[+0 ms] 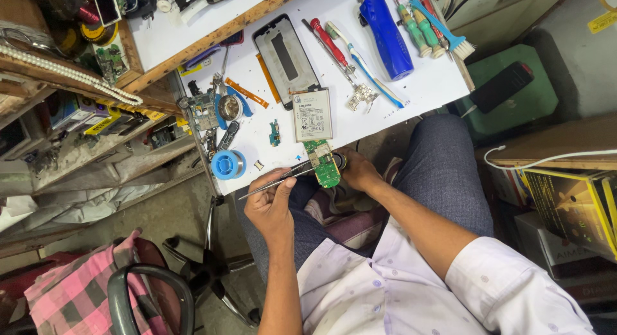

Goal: The person uses a soldering iron and tweezers to work on a green circuit board placed on a cluttered repair bench. They repeatedly heat and adjust small components on the board while occasionally repositioning the board and tools.

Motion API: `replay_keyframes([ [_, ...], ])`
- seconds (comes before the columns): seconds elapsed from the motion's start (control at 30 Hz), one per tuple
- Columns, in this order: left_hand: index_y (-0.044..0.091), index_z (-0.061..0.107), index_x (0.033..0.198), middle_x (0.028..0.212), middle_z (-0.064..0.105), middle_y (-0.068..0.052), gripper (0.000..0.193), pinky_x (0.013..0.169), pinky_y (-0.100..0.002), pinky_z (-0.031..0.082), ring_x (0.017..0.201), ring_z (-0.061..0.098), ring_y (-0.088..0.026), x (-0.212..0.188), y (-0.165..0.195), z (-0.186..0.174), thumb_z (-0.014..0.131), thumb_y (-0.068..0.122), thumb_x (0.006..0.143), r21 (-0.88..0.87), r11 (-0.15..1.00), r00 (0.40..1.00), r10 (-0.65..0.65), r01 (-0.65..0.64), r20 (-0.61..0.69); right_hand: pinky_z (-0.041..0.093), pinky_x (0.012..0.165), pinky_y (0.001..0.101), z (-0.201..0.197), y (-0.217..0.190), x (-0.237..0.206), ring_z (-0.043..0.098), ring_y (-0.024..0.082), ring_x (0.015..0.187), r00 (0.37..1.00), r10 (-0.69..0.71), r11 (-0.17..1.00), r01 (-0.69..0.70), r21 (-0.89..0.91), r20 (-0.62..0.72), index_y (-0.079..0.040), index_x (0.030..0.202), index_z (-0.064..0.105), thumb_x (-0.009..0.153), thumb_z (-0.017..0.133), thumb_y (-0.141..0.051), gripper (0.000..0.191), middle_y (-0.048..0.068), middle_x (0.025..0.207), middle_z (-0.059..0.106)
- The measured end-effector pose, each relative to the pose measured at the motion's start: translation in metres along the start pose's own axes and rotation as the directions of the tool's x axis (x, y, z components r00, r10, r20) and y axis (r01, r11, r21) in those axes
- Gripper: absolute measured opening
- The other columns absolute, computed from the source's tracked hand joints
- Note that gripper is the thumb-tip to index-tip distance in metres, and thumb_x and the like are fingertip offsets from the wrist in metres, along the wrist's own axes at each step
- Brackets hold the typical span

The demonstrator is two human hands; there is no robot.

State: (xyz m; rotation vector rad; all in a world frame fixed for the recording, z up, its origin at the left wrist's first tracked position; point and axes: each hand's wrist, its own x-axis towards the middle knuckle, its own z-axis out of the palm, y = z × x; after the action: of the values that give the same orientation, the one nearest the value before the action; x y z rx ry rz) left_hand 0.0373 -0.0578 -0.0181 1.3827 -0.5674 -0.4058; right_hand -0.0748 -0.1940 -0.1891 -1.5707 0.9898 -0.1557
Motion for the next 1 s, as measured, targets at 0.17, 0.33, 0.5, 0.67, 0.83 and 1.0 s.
replay_keyframes([
  [0.17, -0.002, 0.066, 0.112, 0.111, 0.075, -0.018, 0.028, 0.089, -0.027, 0.059, 0.101, 0.073, -0.017, 0.0, -0.002, -0.001, 0.078, -0.009, 0.088, -0.013, 1.0, 1.0, -0.001, 0.001, -0.001, 0.05, 0.103, 0.0365, 0.001, -0.001, 0.0, 0.065, 0.03, 0.123, 0.999, 0.045, 0.999, -0.045, 0.019, 0.0, -0.01, 0.133, 0.062, 0.083, 0.068, -0.006, 0.05, 0.017, 0.129, 0.069],
  [0.33, -0.002, 0.066, 0.112, 0.11, 0.075, -0.017, 0.028, 0.09, -0.027, 0.059, 0.101, 0.073, -0.017, 0.0, -0.003, -0.001, 0.078, -0.009, 0.088, -0.002, 1.0, 1.0, -0.001, 0.001, -0.007, 0.051, 0.103, 0.0356, 0.003, 0.003, 0.002, 0.067, 0.029, 0.122, 1.0, -0.028, 0.998, 0.028, 0.061, -0.012, -0.009, 0.131, 0.063, 0.083, 0.07, -0.007, 0.049, 0.017, 0.128, 0.07],
  [0.5, -0.002, 0.066, 0.112, 0.11, 0.075, -0.017, 0.028, 0.09, -0.027, 0.06, 0.101, 0.073, -0.017, 0.0, -0.003, -0.001, 0.078, -0.009, 0.088, 0.007, 1.0, 1.0, -0.002, 0.002, -0.01, 0.051, 0.103, 0.0359, 0.005, 0.008, 0.005, 0.066, 0.03, 0.123, 1.0, 0.011, 1.0, -0.011, 0.028, -0.02, -0.009, 0.132, 0.064, 0.084, 0.069, -0.007, 0.049, 0.017, 0.129, 0.07],
  [0.67, -0.002, 0.066, 0.112, 0.11, 0.075, -0.016, 0.028, 0.091, -0.027, 0.06, 0.102, 0.073, -0.018, 0.0, -0.003, 0.0, 0.078, -0.009, 0.088, -0.013, 1.0, 1.0, 0.009, -0.009, -0.008, 0.05, 0.104, 0.0359, 0.003, 0.006, 0.002, 0.065, 0.03, 0.124, 1.0, -0.008, 1.0, 0.008, 0.001, -0.015, -0.01, 0.133, 0.062, 0.081, 0.071, -0.005, 0.053, 0.017, 0.131, 0.068],
  [0.83, -0.002, 0.067, 0.111, 0.11, 0.075, -0.017, 0.027, 0.089, -0.027, 0.06, 0.101, 0.073, -0.017, 0.0, -0.002, -0.001, 0.078, -0.008, 0.088, 0.012, 1.0, 1.0, -0.006, 0.006, -0.006, 0.048, 0.105, 0.035, -0.004, -0.007, -0.006, 0.062, 0.029, 0.126, 1.0, 0.019, 1.0, -0.018, -0.016, 0.018, -0.013, 0.134, 0.062, 0.078, 0.07, 0.001, 0.058, 0.014, 0.135, 0.066],
  [1.0, -0.001, 0.067, 0.112, 0.11, 0.075, -0.017, 0.027, 0.089, -0.027, 0.06, 0.101, 0.073, -0.017, 0.0, -0.001, -0.001, 0.078, -0.008, 0.088, 0.018, 1.0, 1.0, -0.01, 0.01, -0.009, 0.049, 0.105, 0.0332, -0.008, -0.015, -0.011, 0.064, 0.027, 0.126, 0.996, 0.072, 0.997, -0.073, 0.012, 0.053, -0.016, 0.134, 0.062, 0.079, 0.07, 0.0, 0.058, 0.012, 0.135, 0.067],
])
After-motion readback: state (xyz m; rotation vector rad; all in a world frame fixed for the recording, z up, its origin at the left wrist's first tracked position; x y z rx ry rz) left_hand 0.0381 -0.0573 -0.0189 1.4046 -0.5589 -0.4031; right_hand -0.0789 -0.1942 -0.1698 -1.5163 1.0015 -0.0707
